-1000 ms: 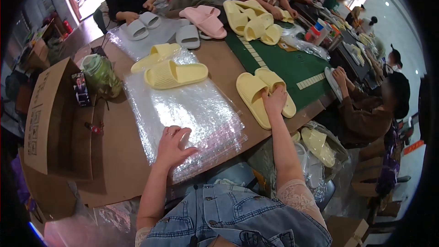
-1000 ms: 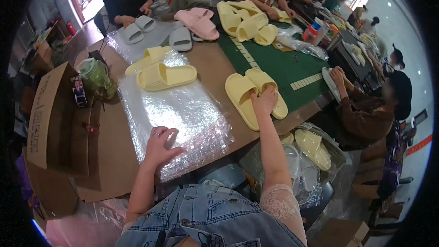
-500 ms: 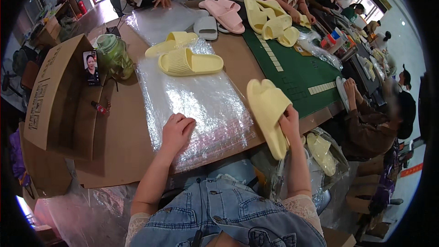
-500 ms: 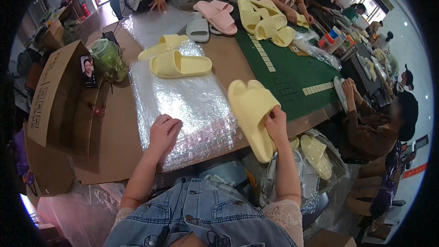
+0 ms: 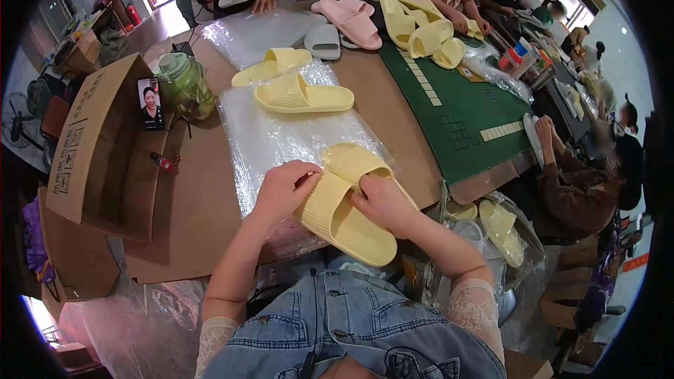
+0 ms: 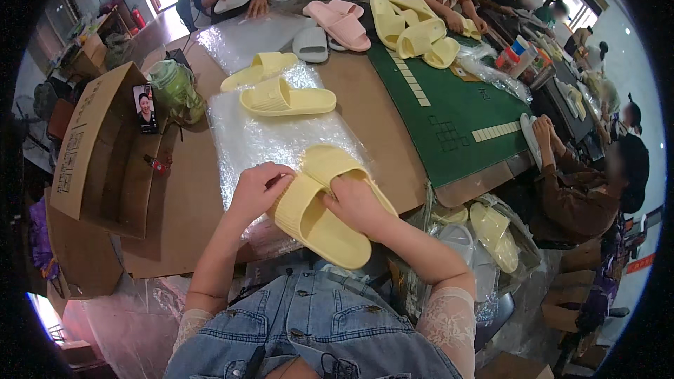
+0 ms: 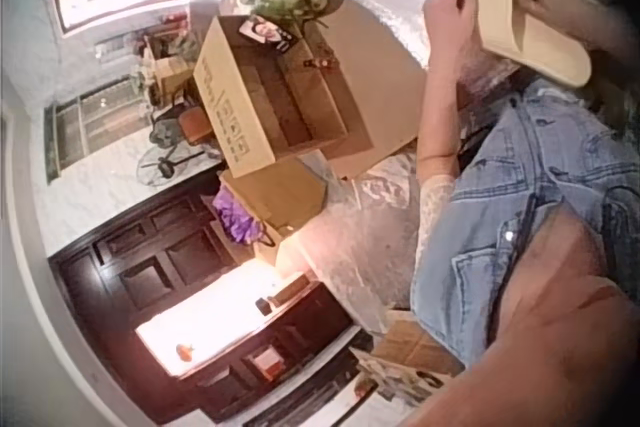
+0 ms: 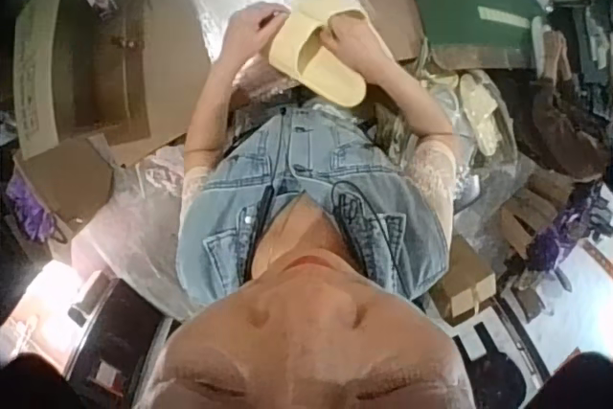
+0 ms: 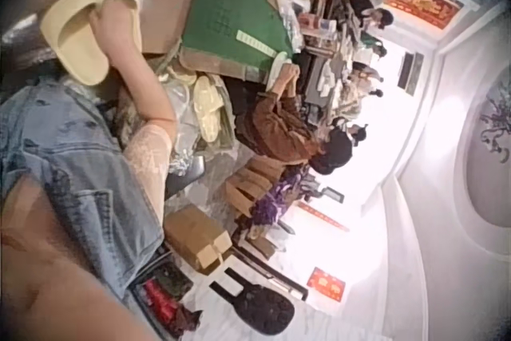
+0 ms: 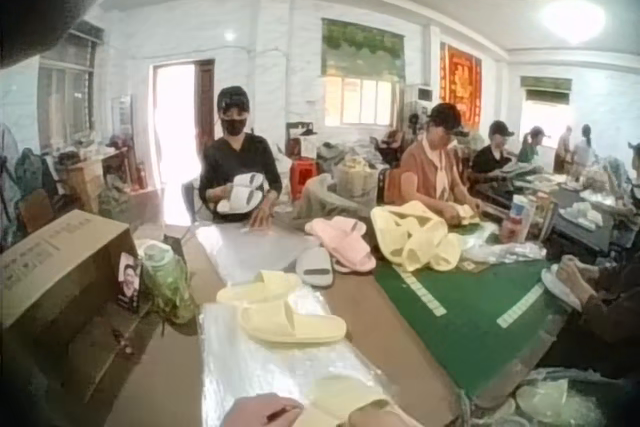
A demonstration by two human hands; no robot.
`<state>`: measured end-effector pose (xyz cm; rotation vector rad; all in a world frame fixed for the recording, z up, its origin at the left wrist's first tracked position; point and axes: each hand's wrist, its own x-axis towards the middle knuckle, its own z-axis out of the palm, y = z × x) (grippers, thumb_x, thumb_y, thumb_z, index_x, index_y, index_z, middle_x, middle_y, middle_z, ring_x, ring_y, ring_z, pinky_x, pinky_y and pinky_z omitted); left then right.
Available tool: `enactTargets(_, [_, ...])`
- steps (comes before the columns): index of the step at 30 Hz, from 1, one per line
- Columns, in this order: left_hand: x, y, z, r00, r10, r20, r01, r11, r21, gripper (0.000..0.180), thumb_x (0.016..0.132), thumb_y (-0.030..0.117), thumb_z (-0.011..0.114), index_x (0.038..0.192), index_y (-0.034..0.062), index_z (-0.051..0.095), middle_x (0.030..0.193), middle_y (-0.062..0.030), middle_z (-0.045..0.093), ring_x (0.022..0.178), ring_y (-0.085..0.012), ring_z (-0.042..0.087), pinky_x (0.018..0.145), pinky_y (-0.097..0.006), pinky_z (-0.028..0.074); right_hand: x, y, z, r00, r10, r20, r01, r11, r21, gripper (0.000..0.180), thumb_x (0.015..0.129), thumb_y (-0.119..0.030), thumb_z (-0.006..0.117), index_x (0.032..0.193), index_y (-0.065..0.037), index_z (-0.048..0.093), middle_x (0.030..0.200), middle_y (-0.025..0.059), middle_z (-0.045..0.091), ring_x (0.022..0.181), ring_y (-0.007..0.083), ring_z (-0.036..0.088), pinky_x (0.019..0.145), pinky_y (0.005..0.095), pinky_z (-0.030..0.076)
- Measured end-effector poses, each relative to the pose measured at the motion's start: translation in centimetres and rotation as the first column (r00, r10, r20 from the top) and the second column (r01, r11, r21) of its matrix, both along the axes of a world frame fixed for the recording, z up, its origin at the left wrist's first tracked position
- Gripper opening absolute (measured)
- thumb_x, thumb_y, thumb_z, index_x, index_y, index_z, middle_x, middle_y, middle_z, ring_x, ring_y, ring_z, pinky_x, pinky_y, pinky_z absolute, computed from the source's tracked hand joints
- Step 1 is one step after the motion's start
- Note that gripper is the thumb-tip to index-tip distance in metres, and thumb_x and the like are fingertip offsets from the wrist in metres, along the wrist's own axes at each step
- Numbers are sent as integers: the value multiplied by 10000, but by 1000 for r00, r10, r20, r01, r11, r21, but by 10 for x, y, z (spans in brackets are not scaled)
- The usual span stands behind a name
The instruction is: The person packs pairs of plastic slippers into clear plastic bags. They pick up slippers of various colors, including yellow, white, and black, from a table, place them into bags, and then put the packaged pairs into a large green sack. The process is repetitive and involves handling multiple pairs of slippers.
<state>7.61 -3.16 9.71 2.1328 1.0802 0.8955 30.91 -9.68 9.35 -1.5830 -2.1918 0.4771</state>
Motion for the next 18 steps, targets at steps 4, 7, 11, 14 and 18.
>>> enactTargets(4, [-1, -4, 6, 999, -11, -40, 13, 998, 69, 135, 869, 152, 681, 968, 70, 726, 846, -113, 691, 697, -264, 655, 649, -341, 521, -12, 27, -22, 994, -76, -78, 81, 994, 67, 296, 898, -254, 609, 854, 33, 557, 815, 241, 614, 803, 435, 611, 739, 501, 492])
enactTargets(7, [3, -12, 7, 997, -71, -38, 74, 993, 94, 135, 873, 124, 679, 984, 66, 728, 835, -112, 687, 683, -241, 652, 638, -319, 516, -26, 48, -37, 987, -148, -54, 149, 989, 15, 278, 875, -245, 633, 870, 27, 577, 827, 233, 631, 810, 419, 633, 722, 501, 509])
enactTargets(11, [5, -19, 4, 992, -125, -11, 126, 989, 77, 145, 882, 115, 670, 1006, 71, 730, 843, -100, 690, 687, -234, 645, 640, -312, 515, -43, 60, -53, 998, 64, 13, -65, 986, 153, 271, 857, -254, 651, 870, 12, 601, 832, 217, 652, 791, 392, 660, 687, 485, 523])
enactTargets(14, [5, -24, 9, 986, -169, 6, 169, 985, 17, 141, 884, 106, 668, 1002, 62, 731, 862, -93, 696, 694, -221, 648, 650, -292, 513, -64, 86, -58, 998, -53, -36, 56, 996, 71, 284, 894, -276, 622, 864, 6, 606, 805, 213, 655, 749, 389, 661, 673, 468, 526])
enactTargets(18, [2, -32, 14, 966, -209, 150, 220, 974, -57, 135, 858, 64, 678, 982, 40, 724, 814, -108, 667, 655, -217, 621, 615, -296, 486, -79, 120, -56, 978, -159, -136, 179, 973, 148, 293, 922, -268, 580, 890, 21, 615, 827, 229, 669, 779, 396, 672, 689, 470, 533])
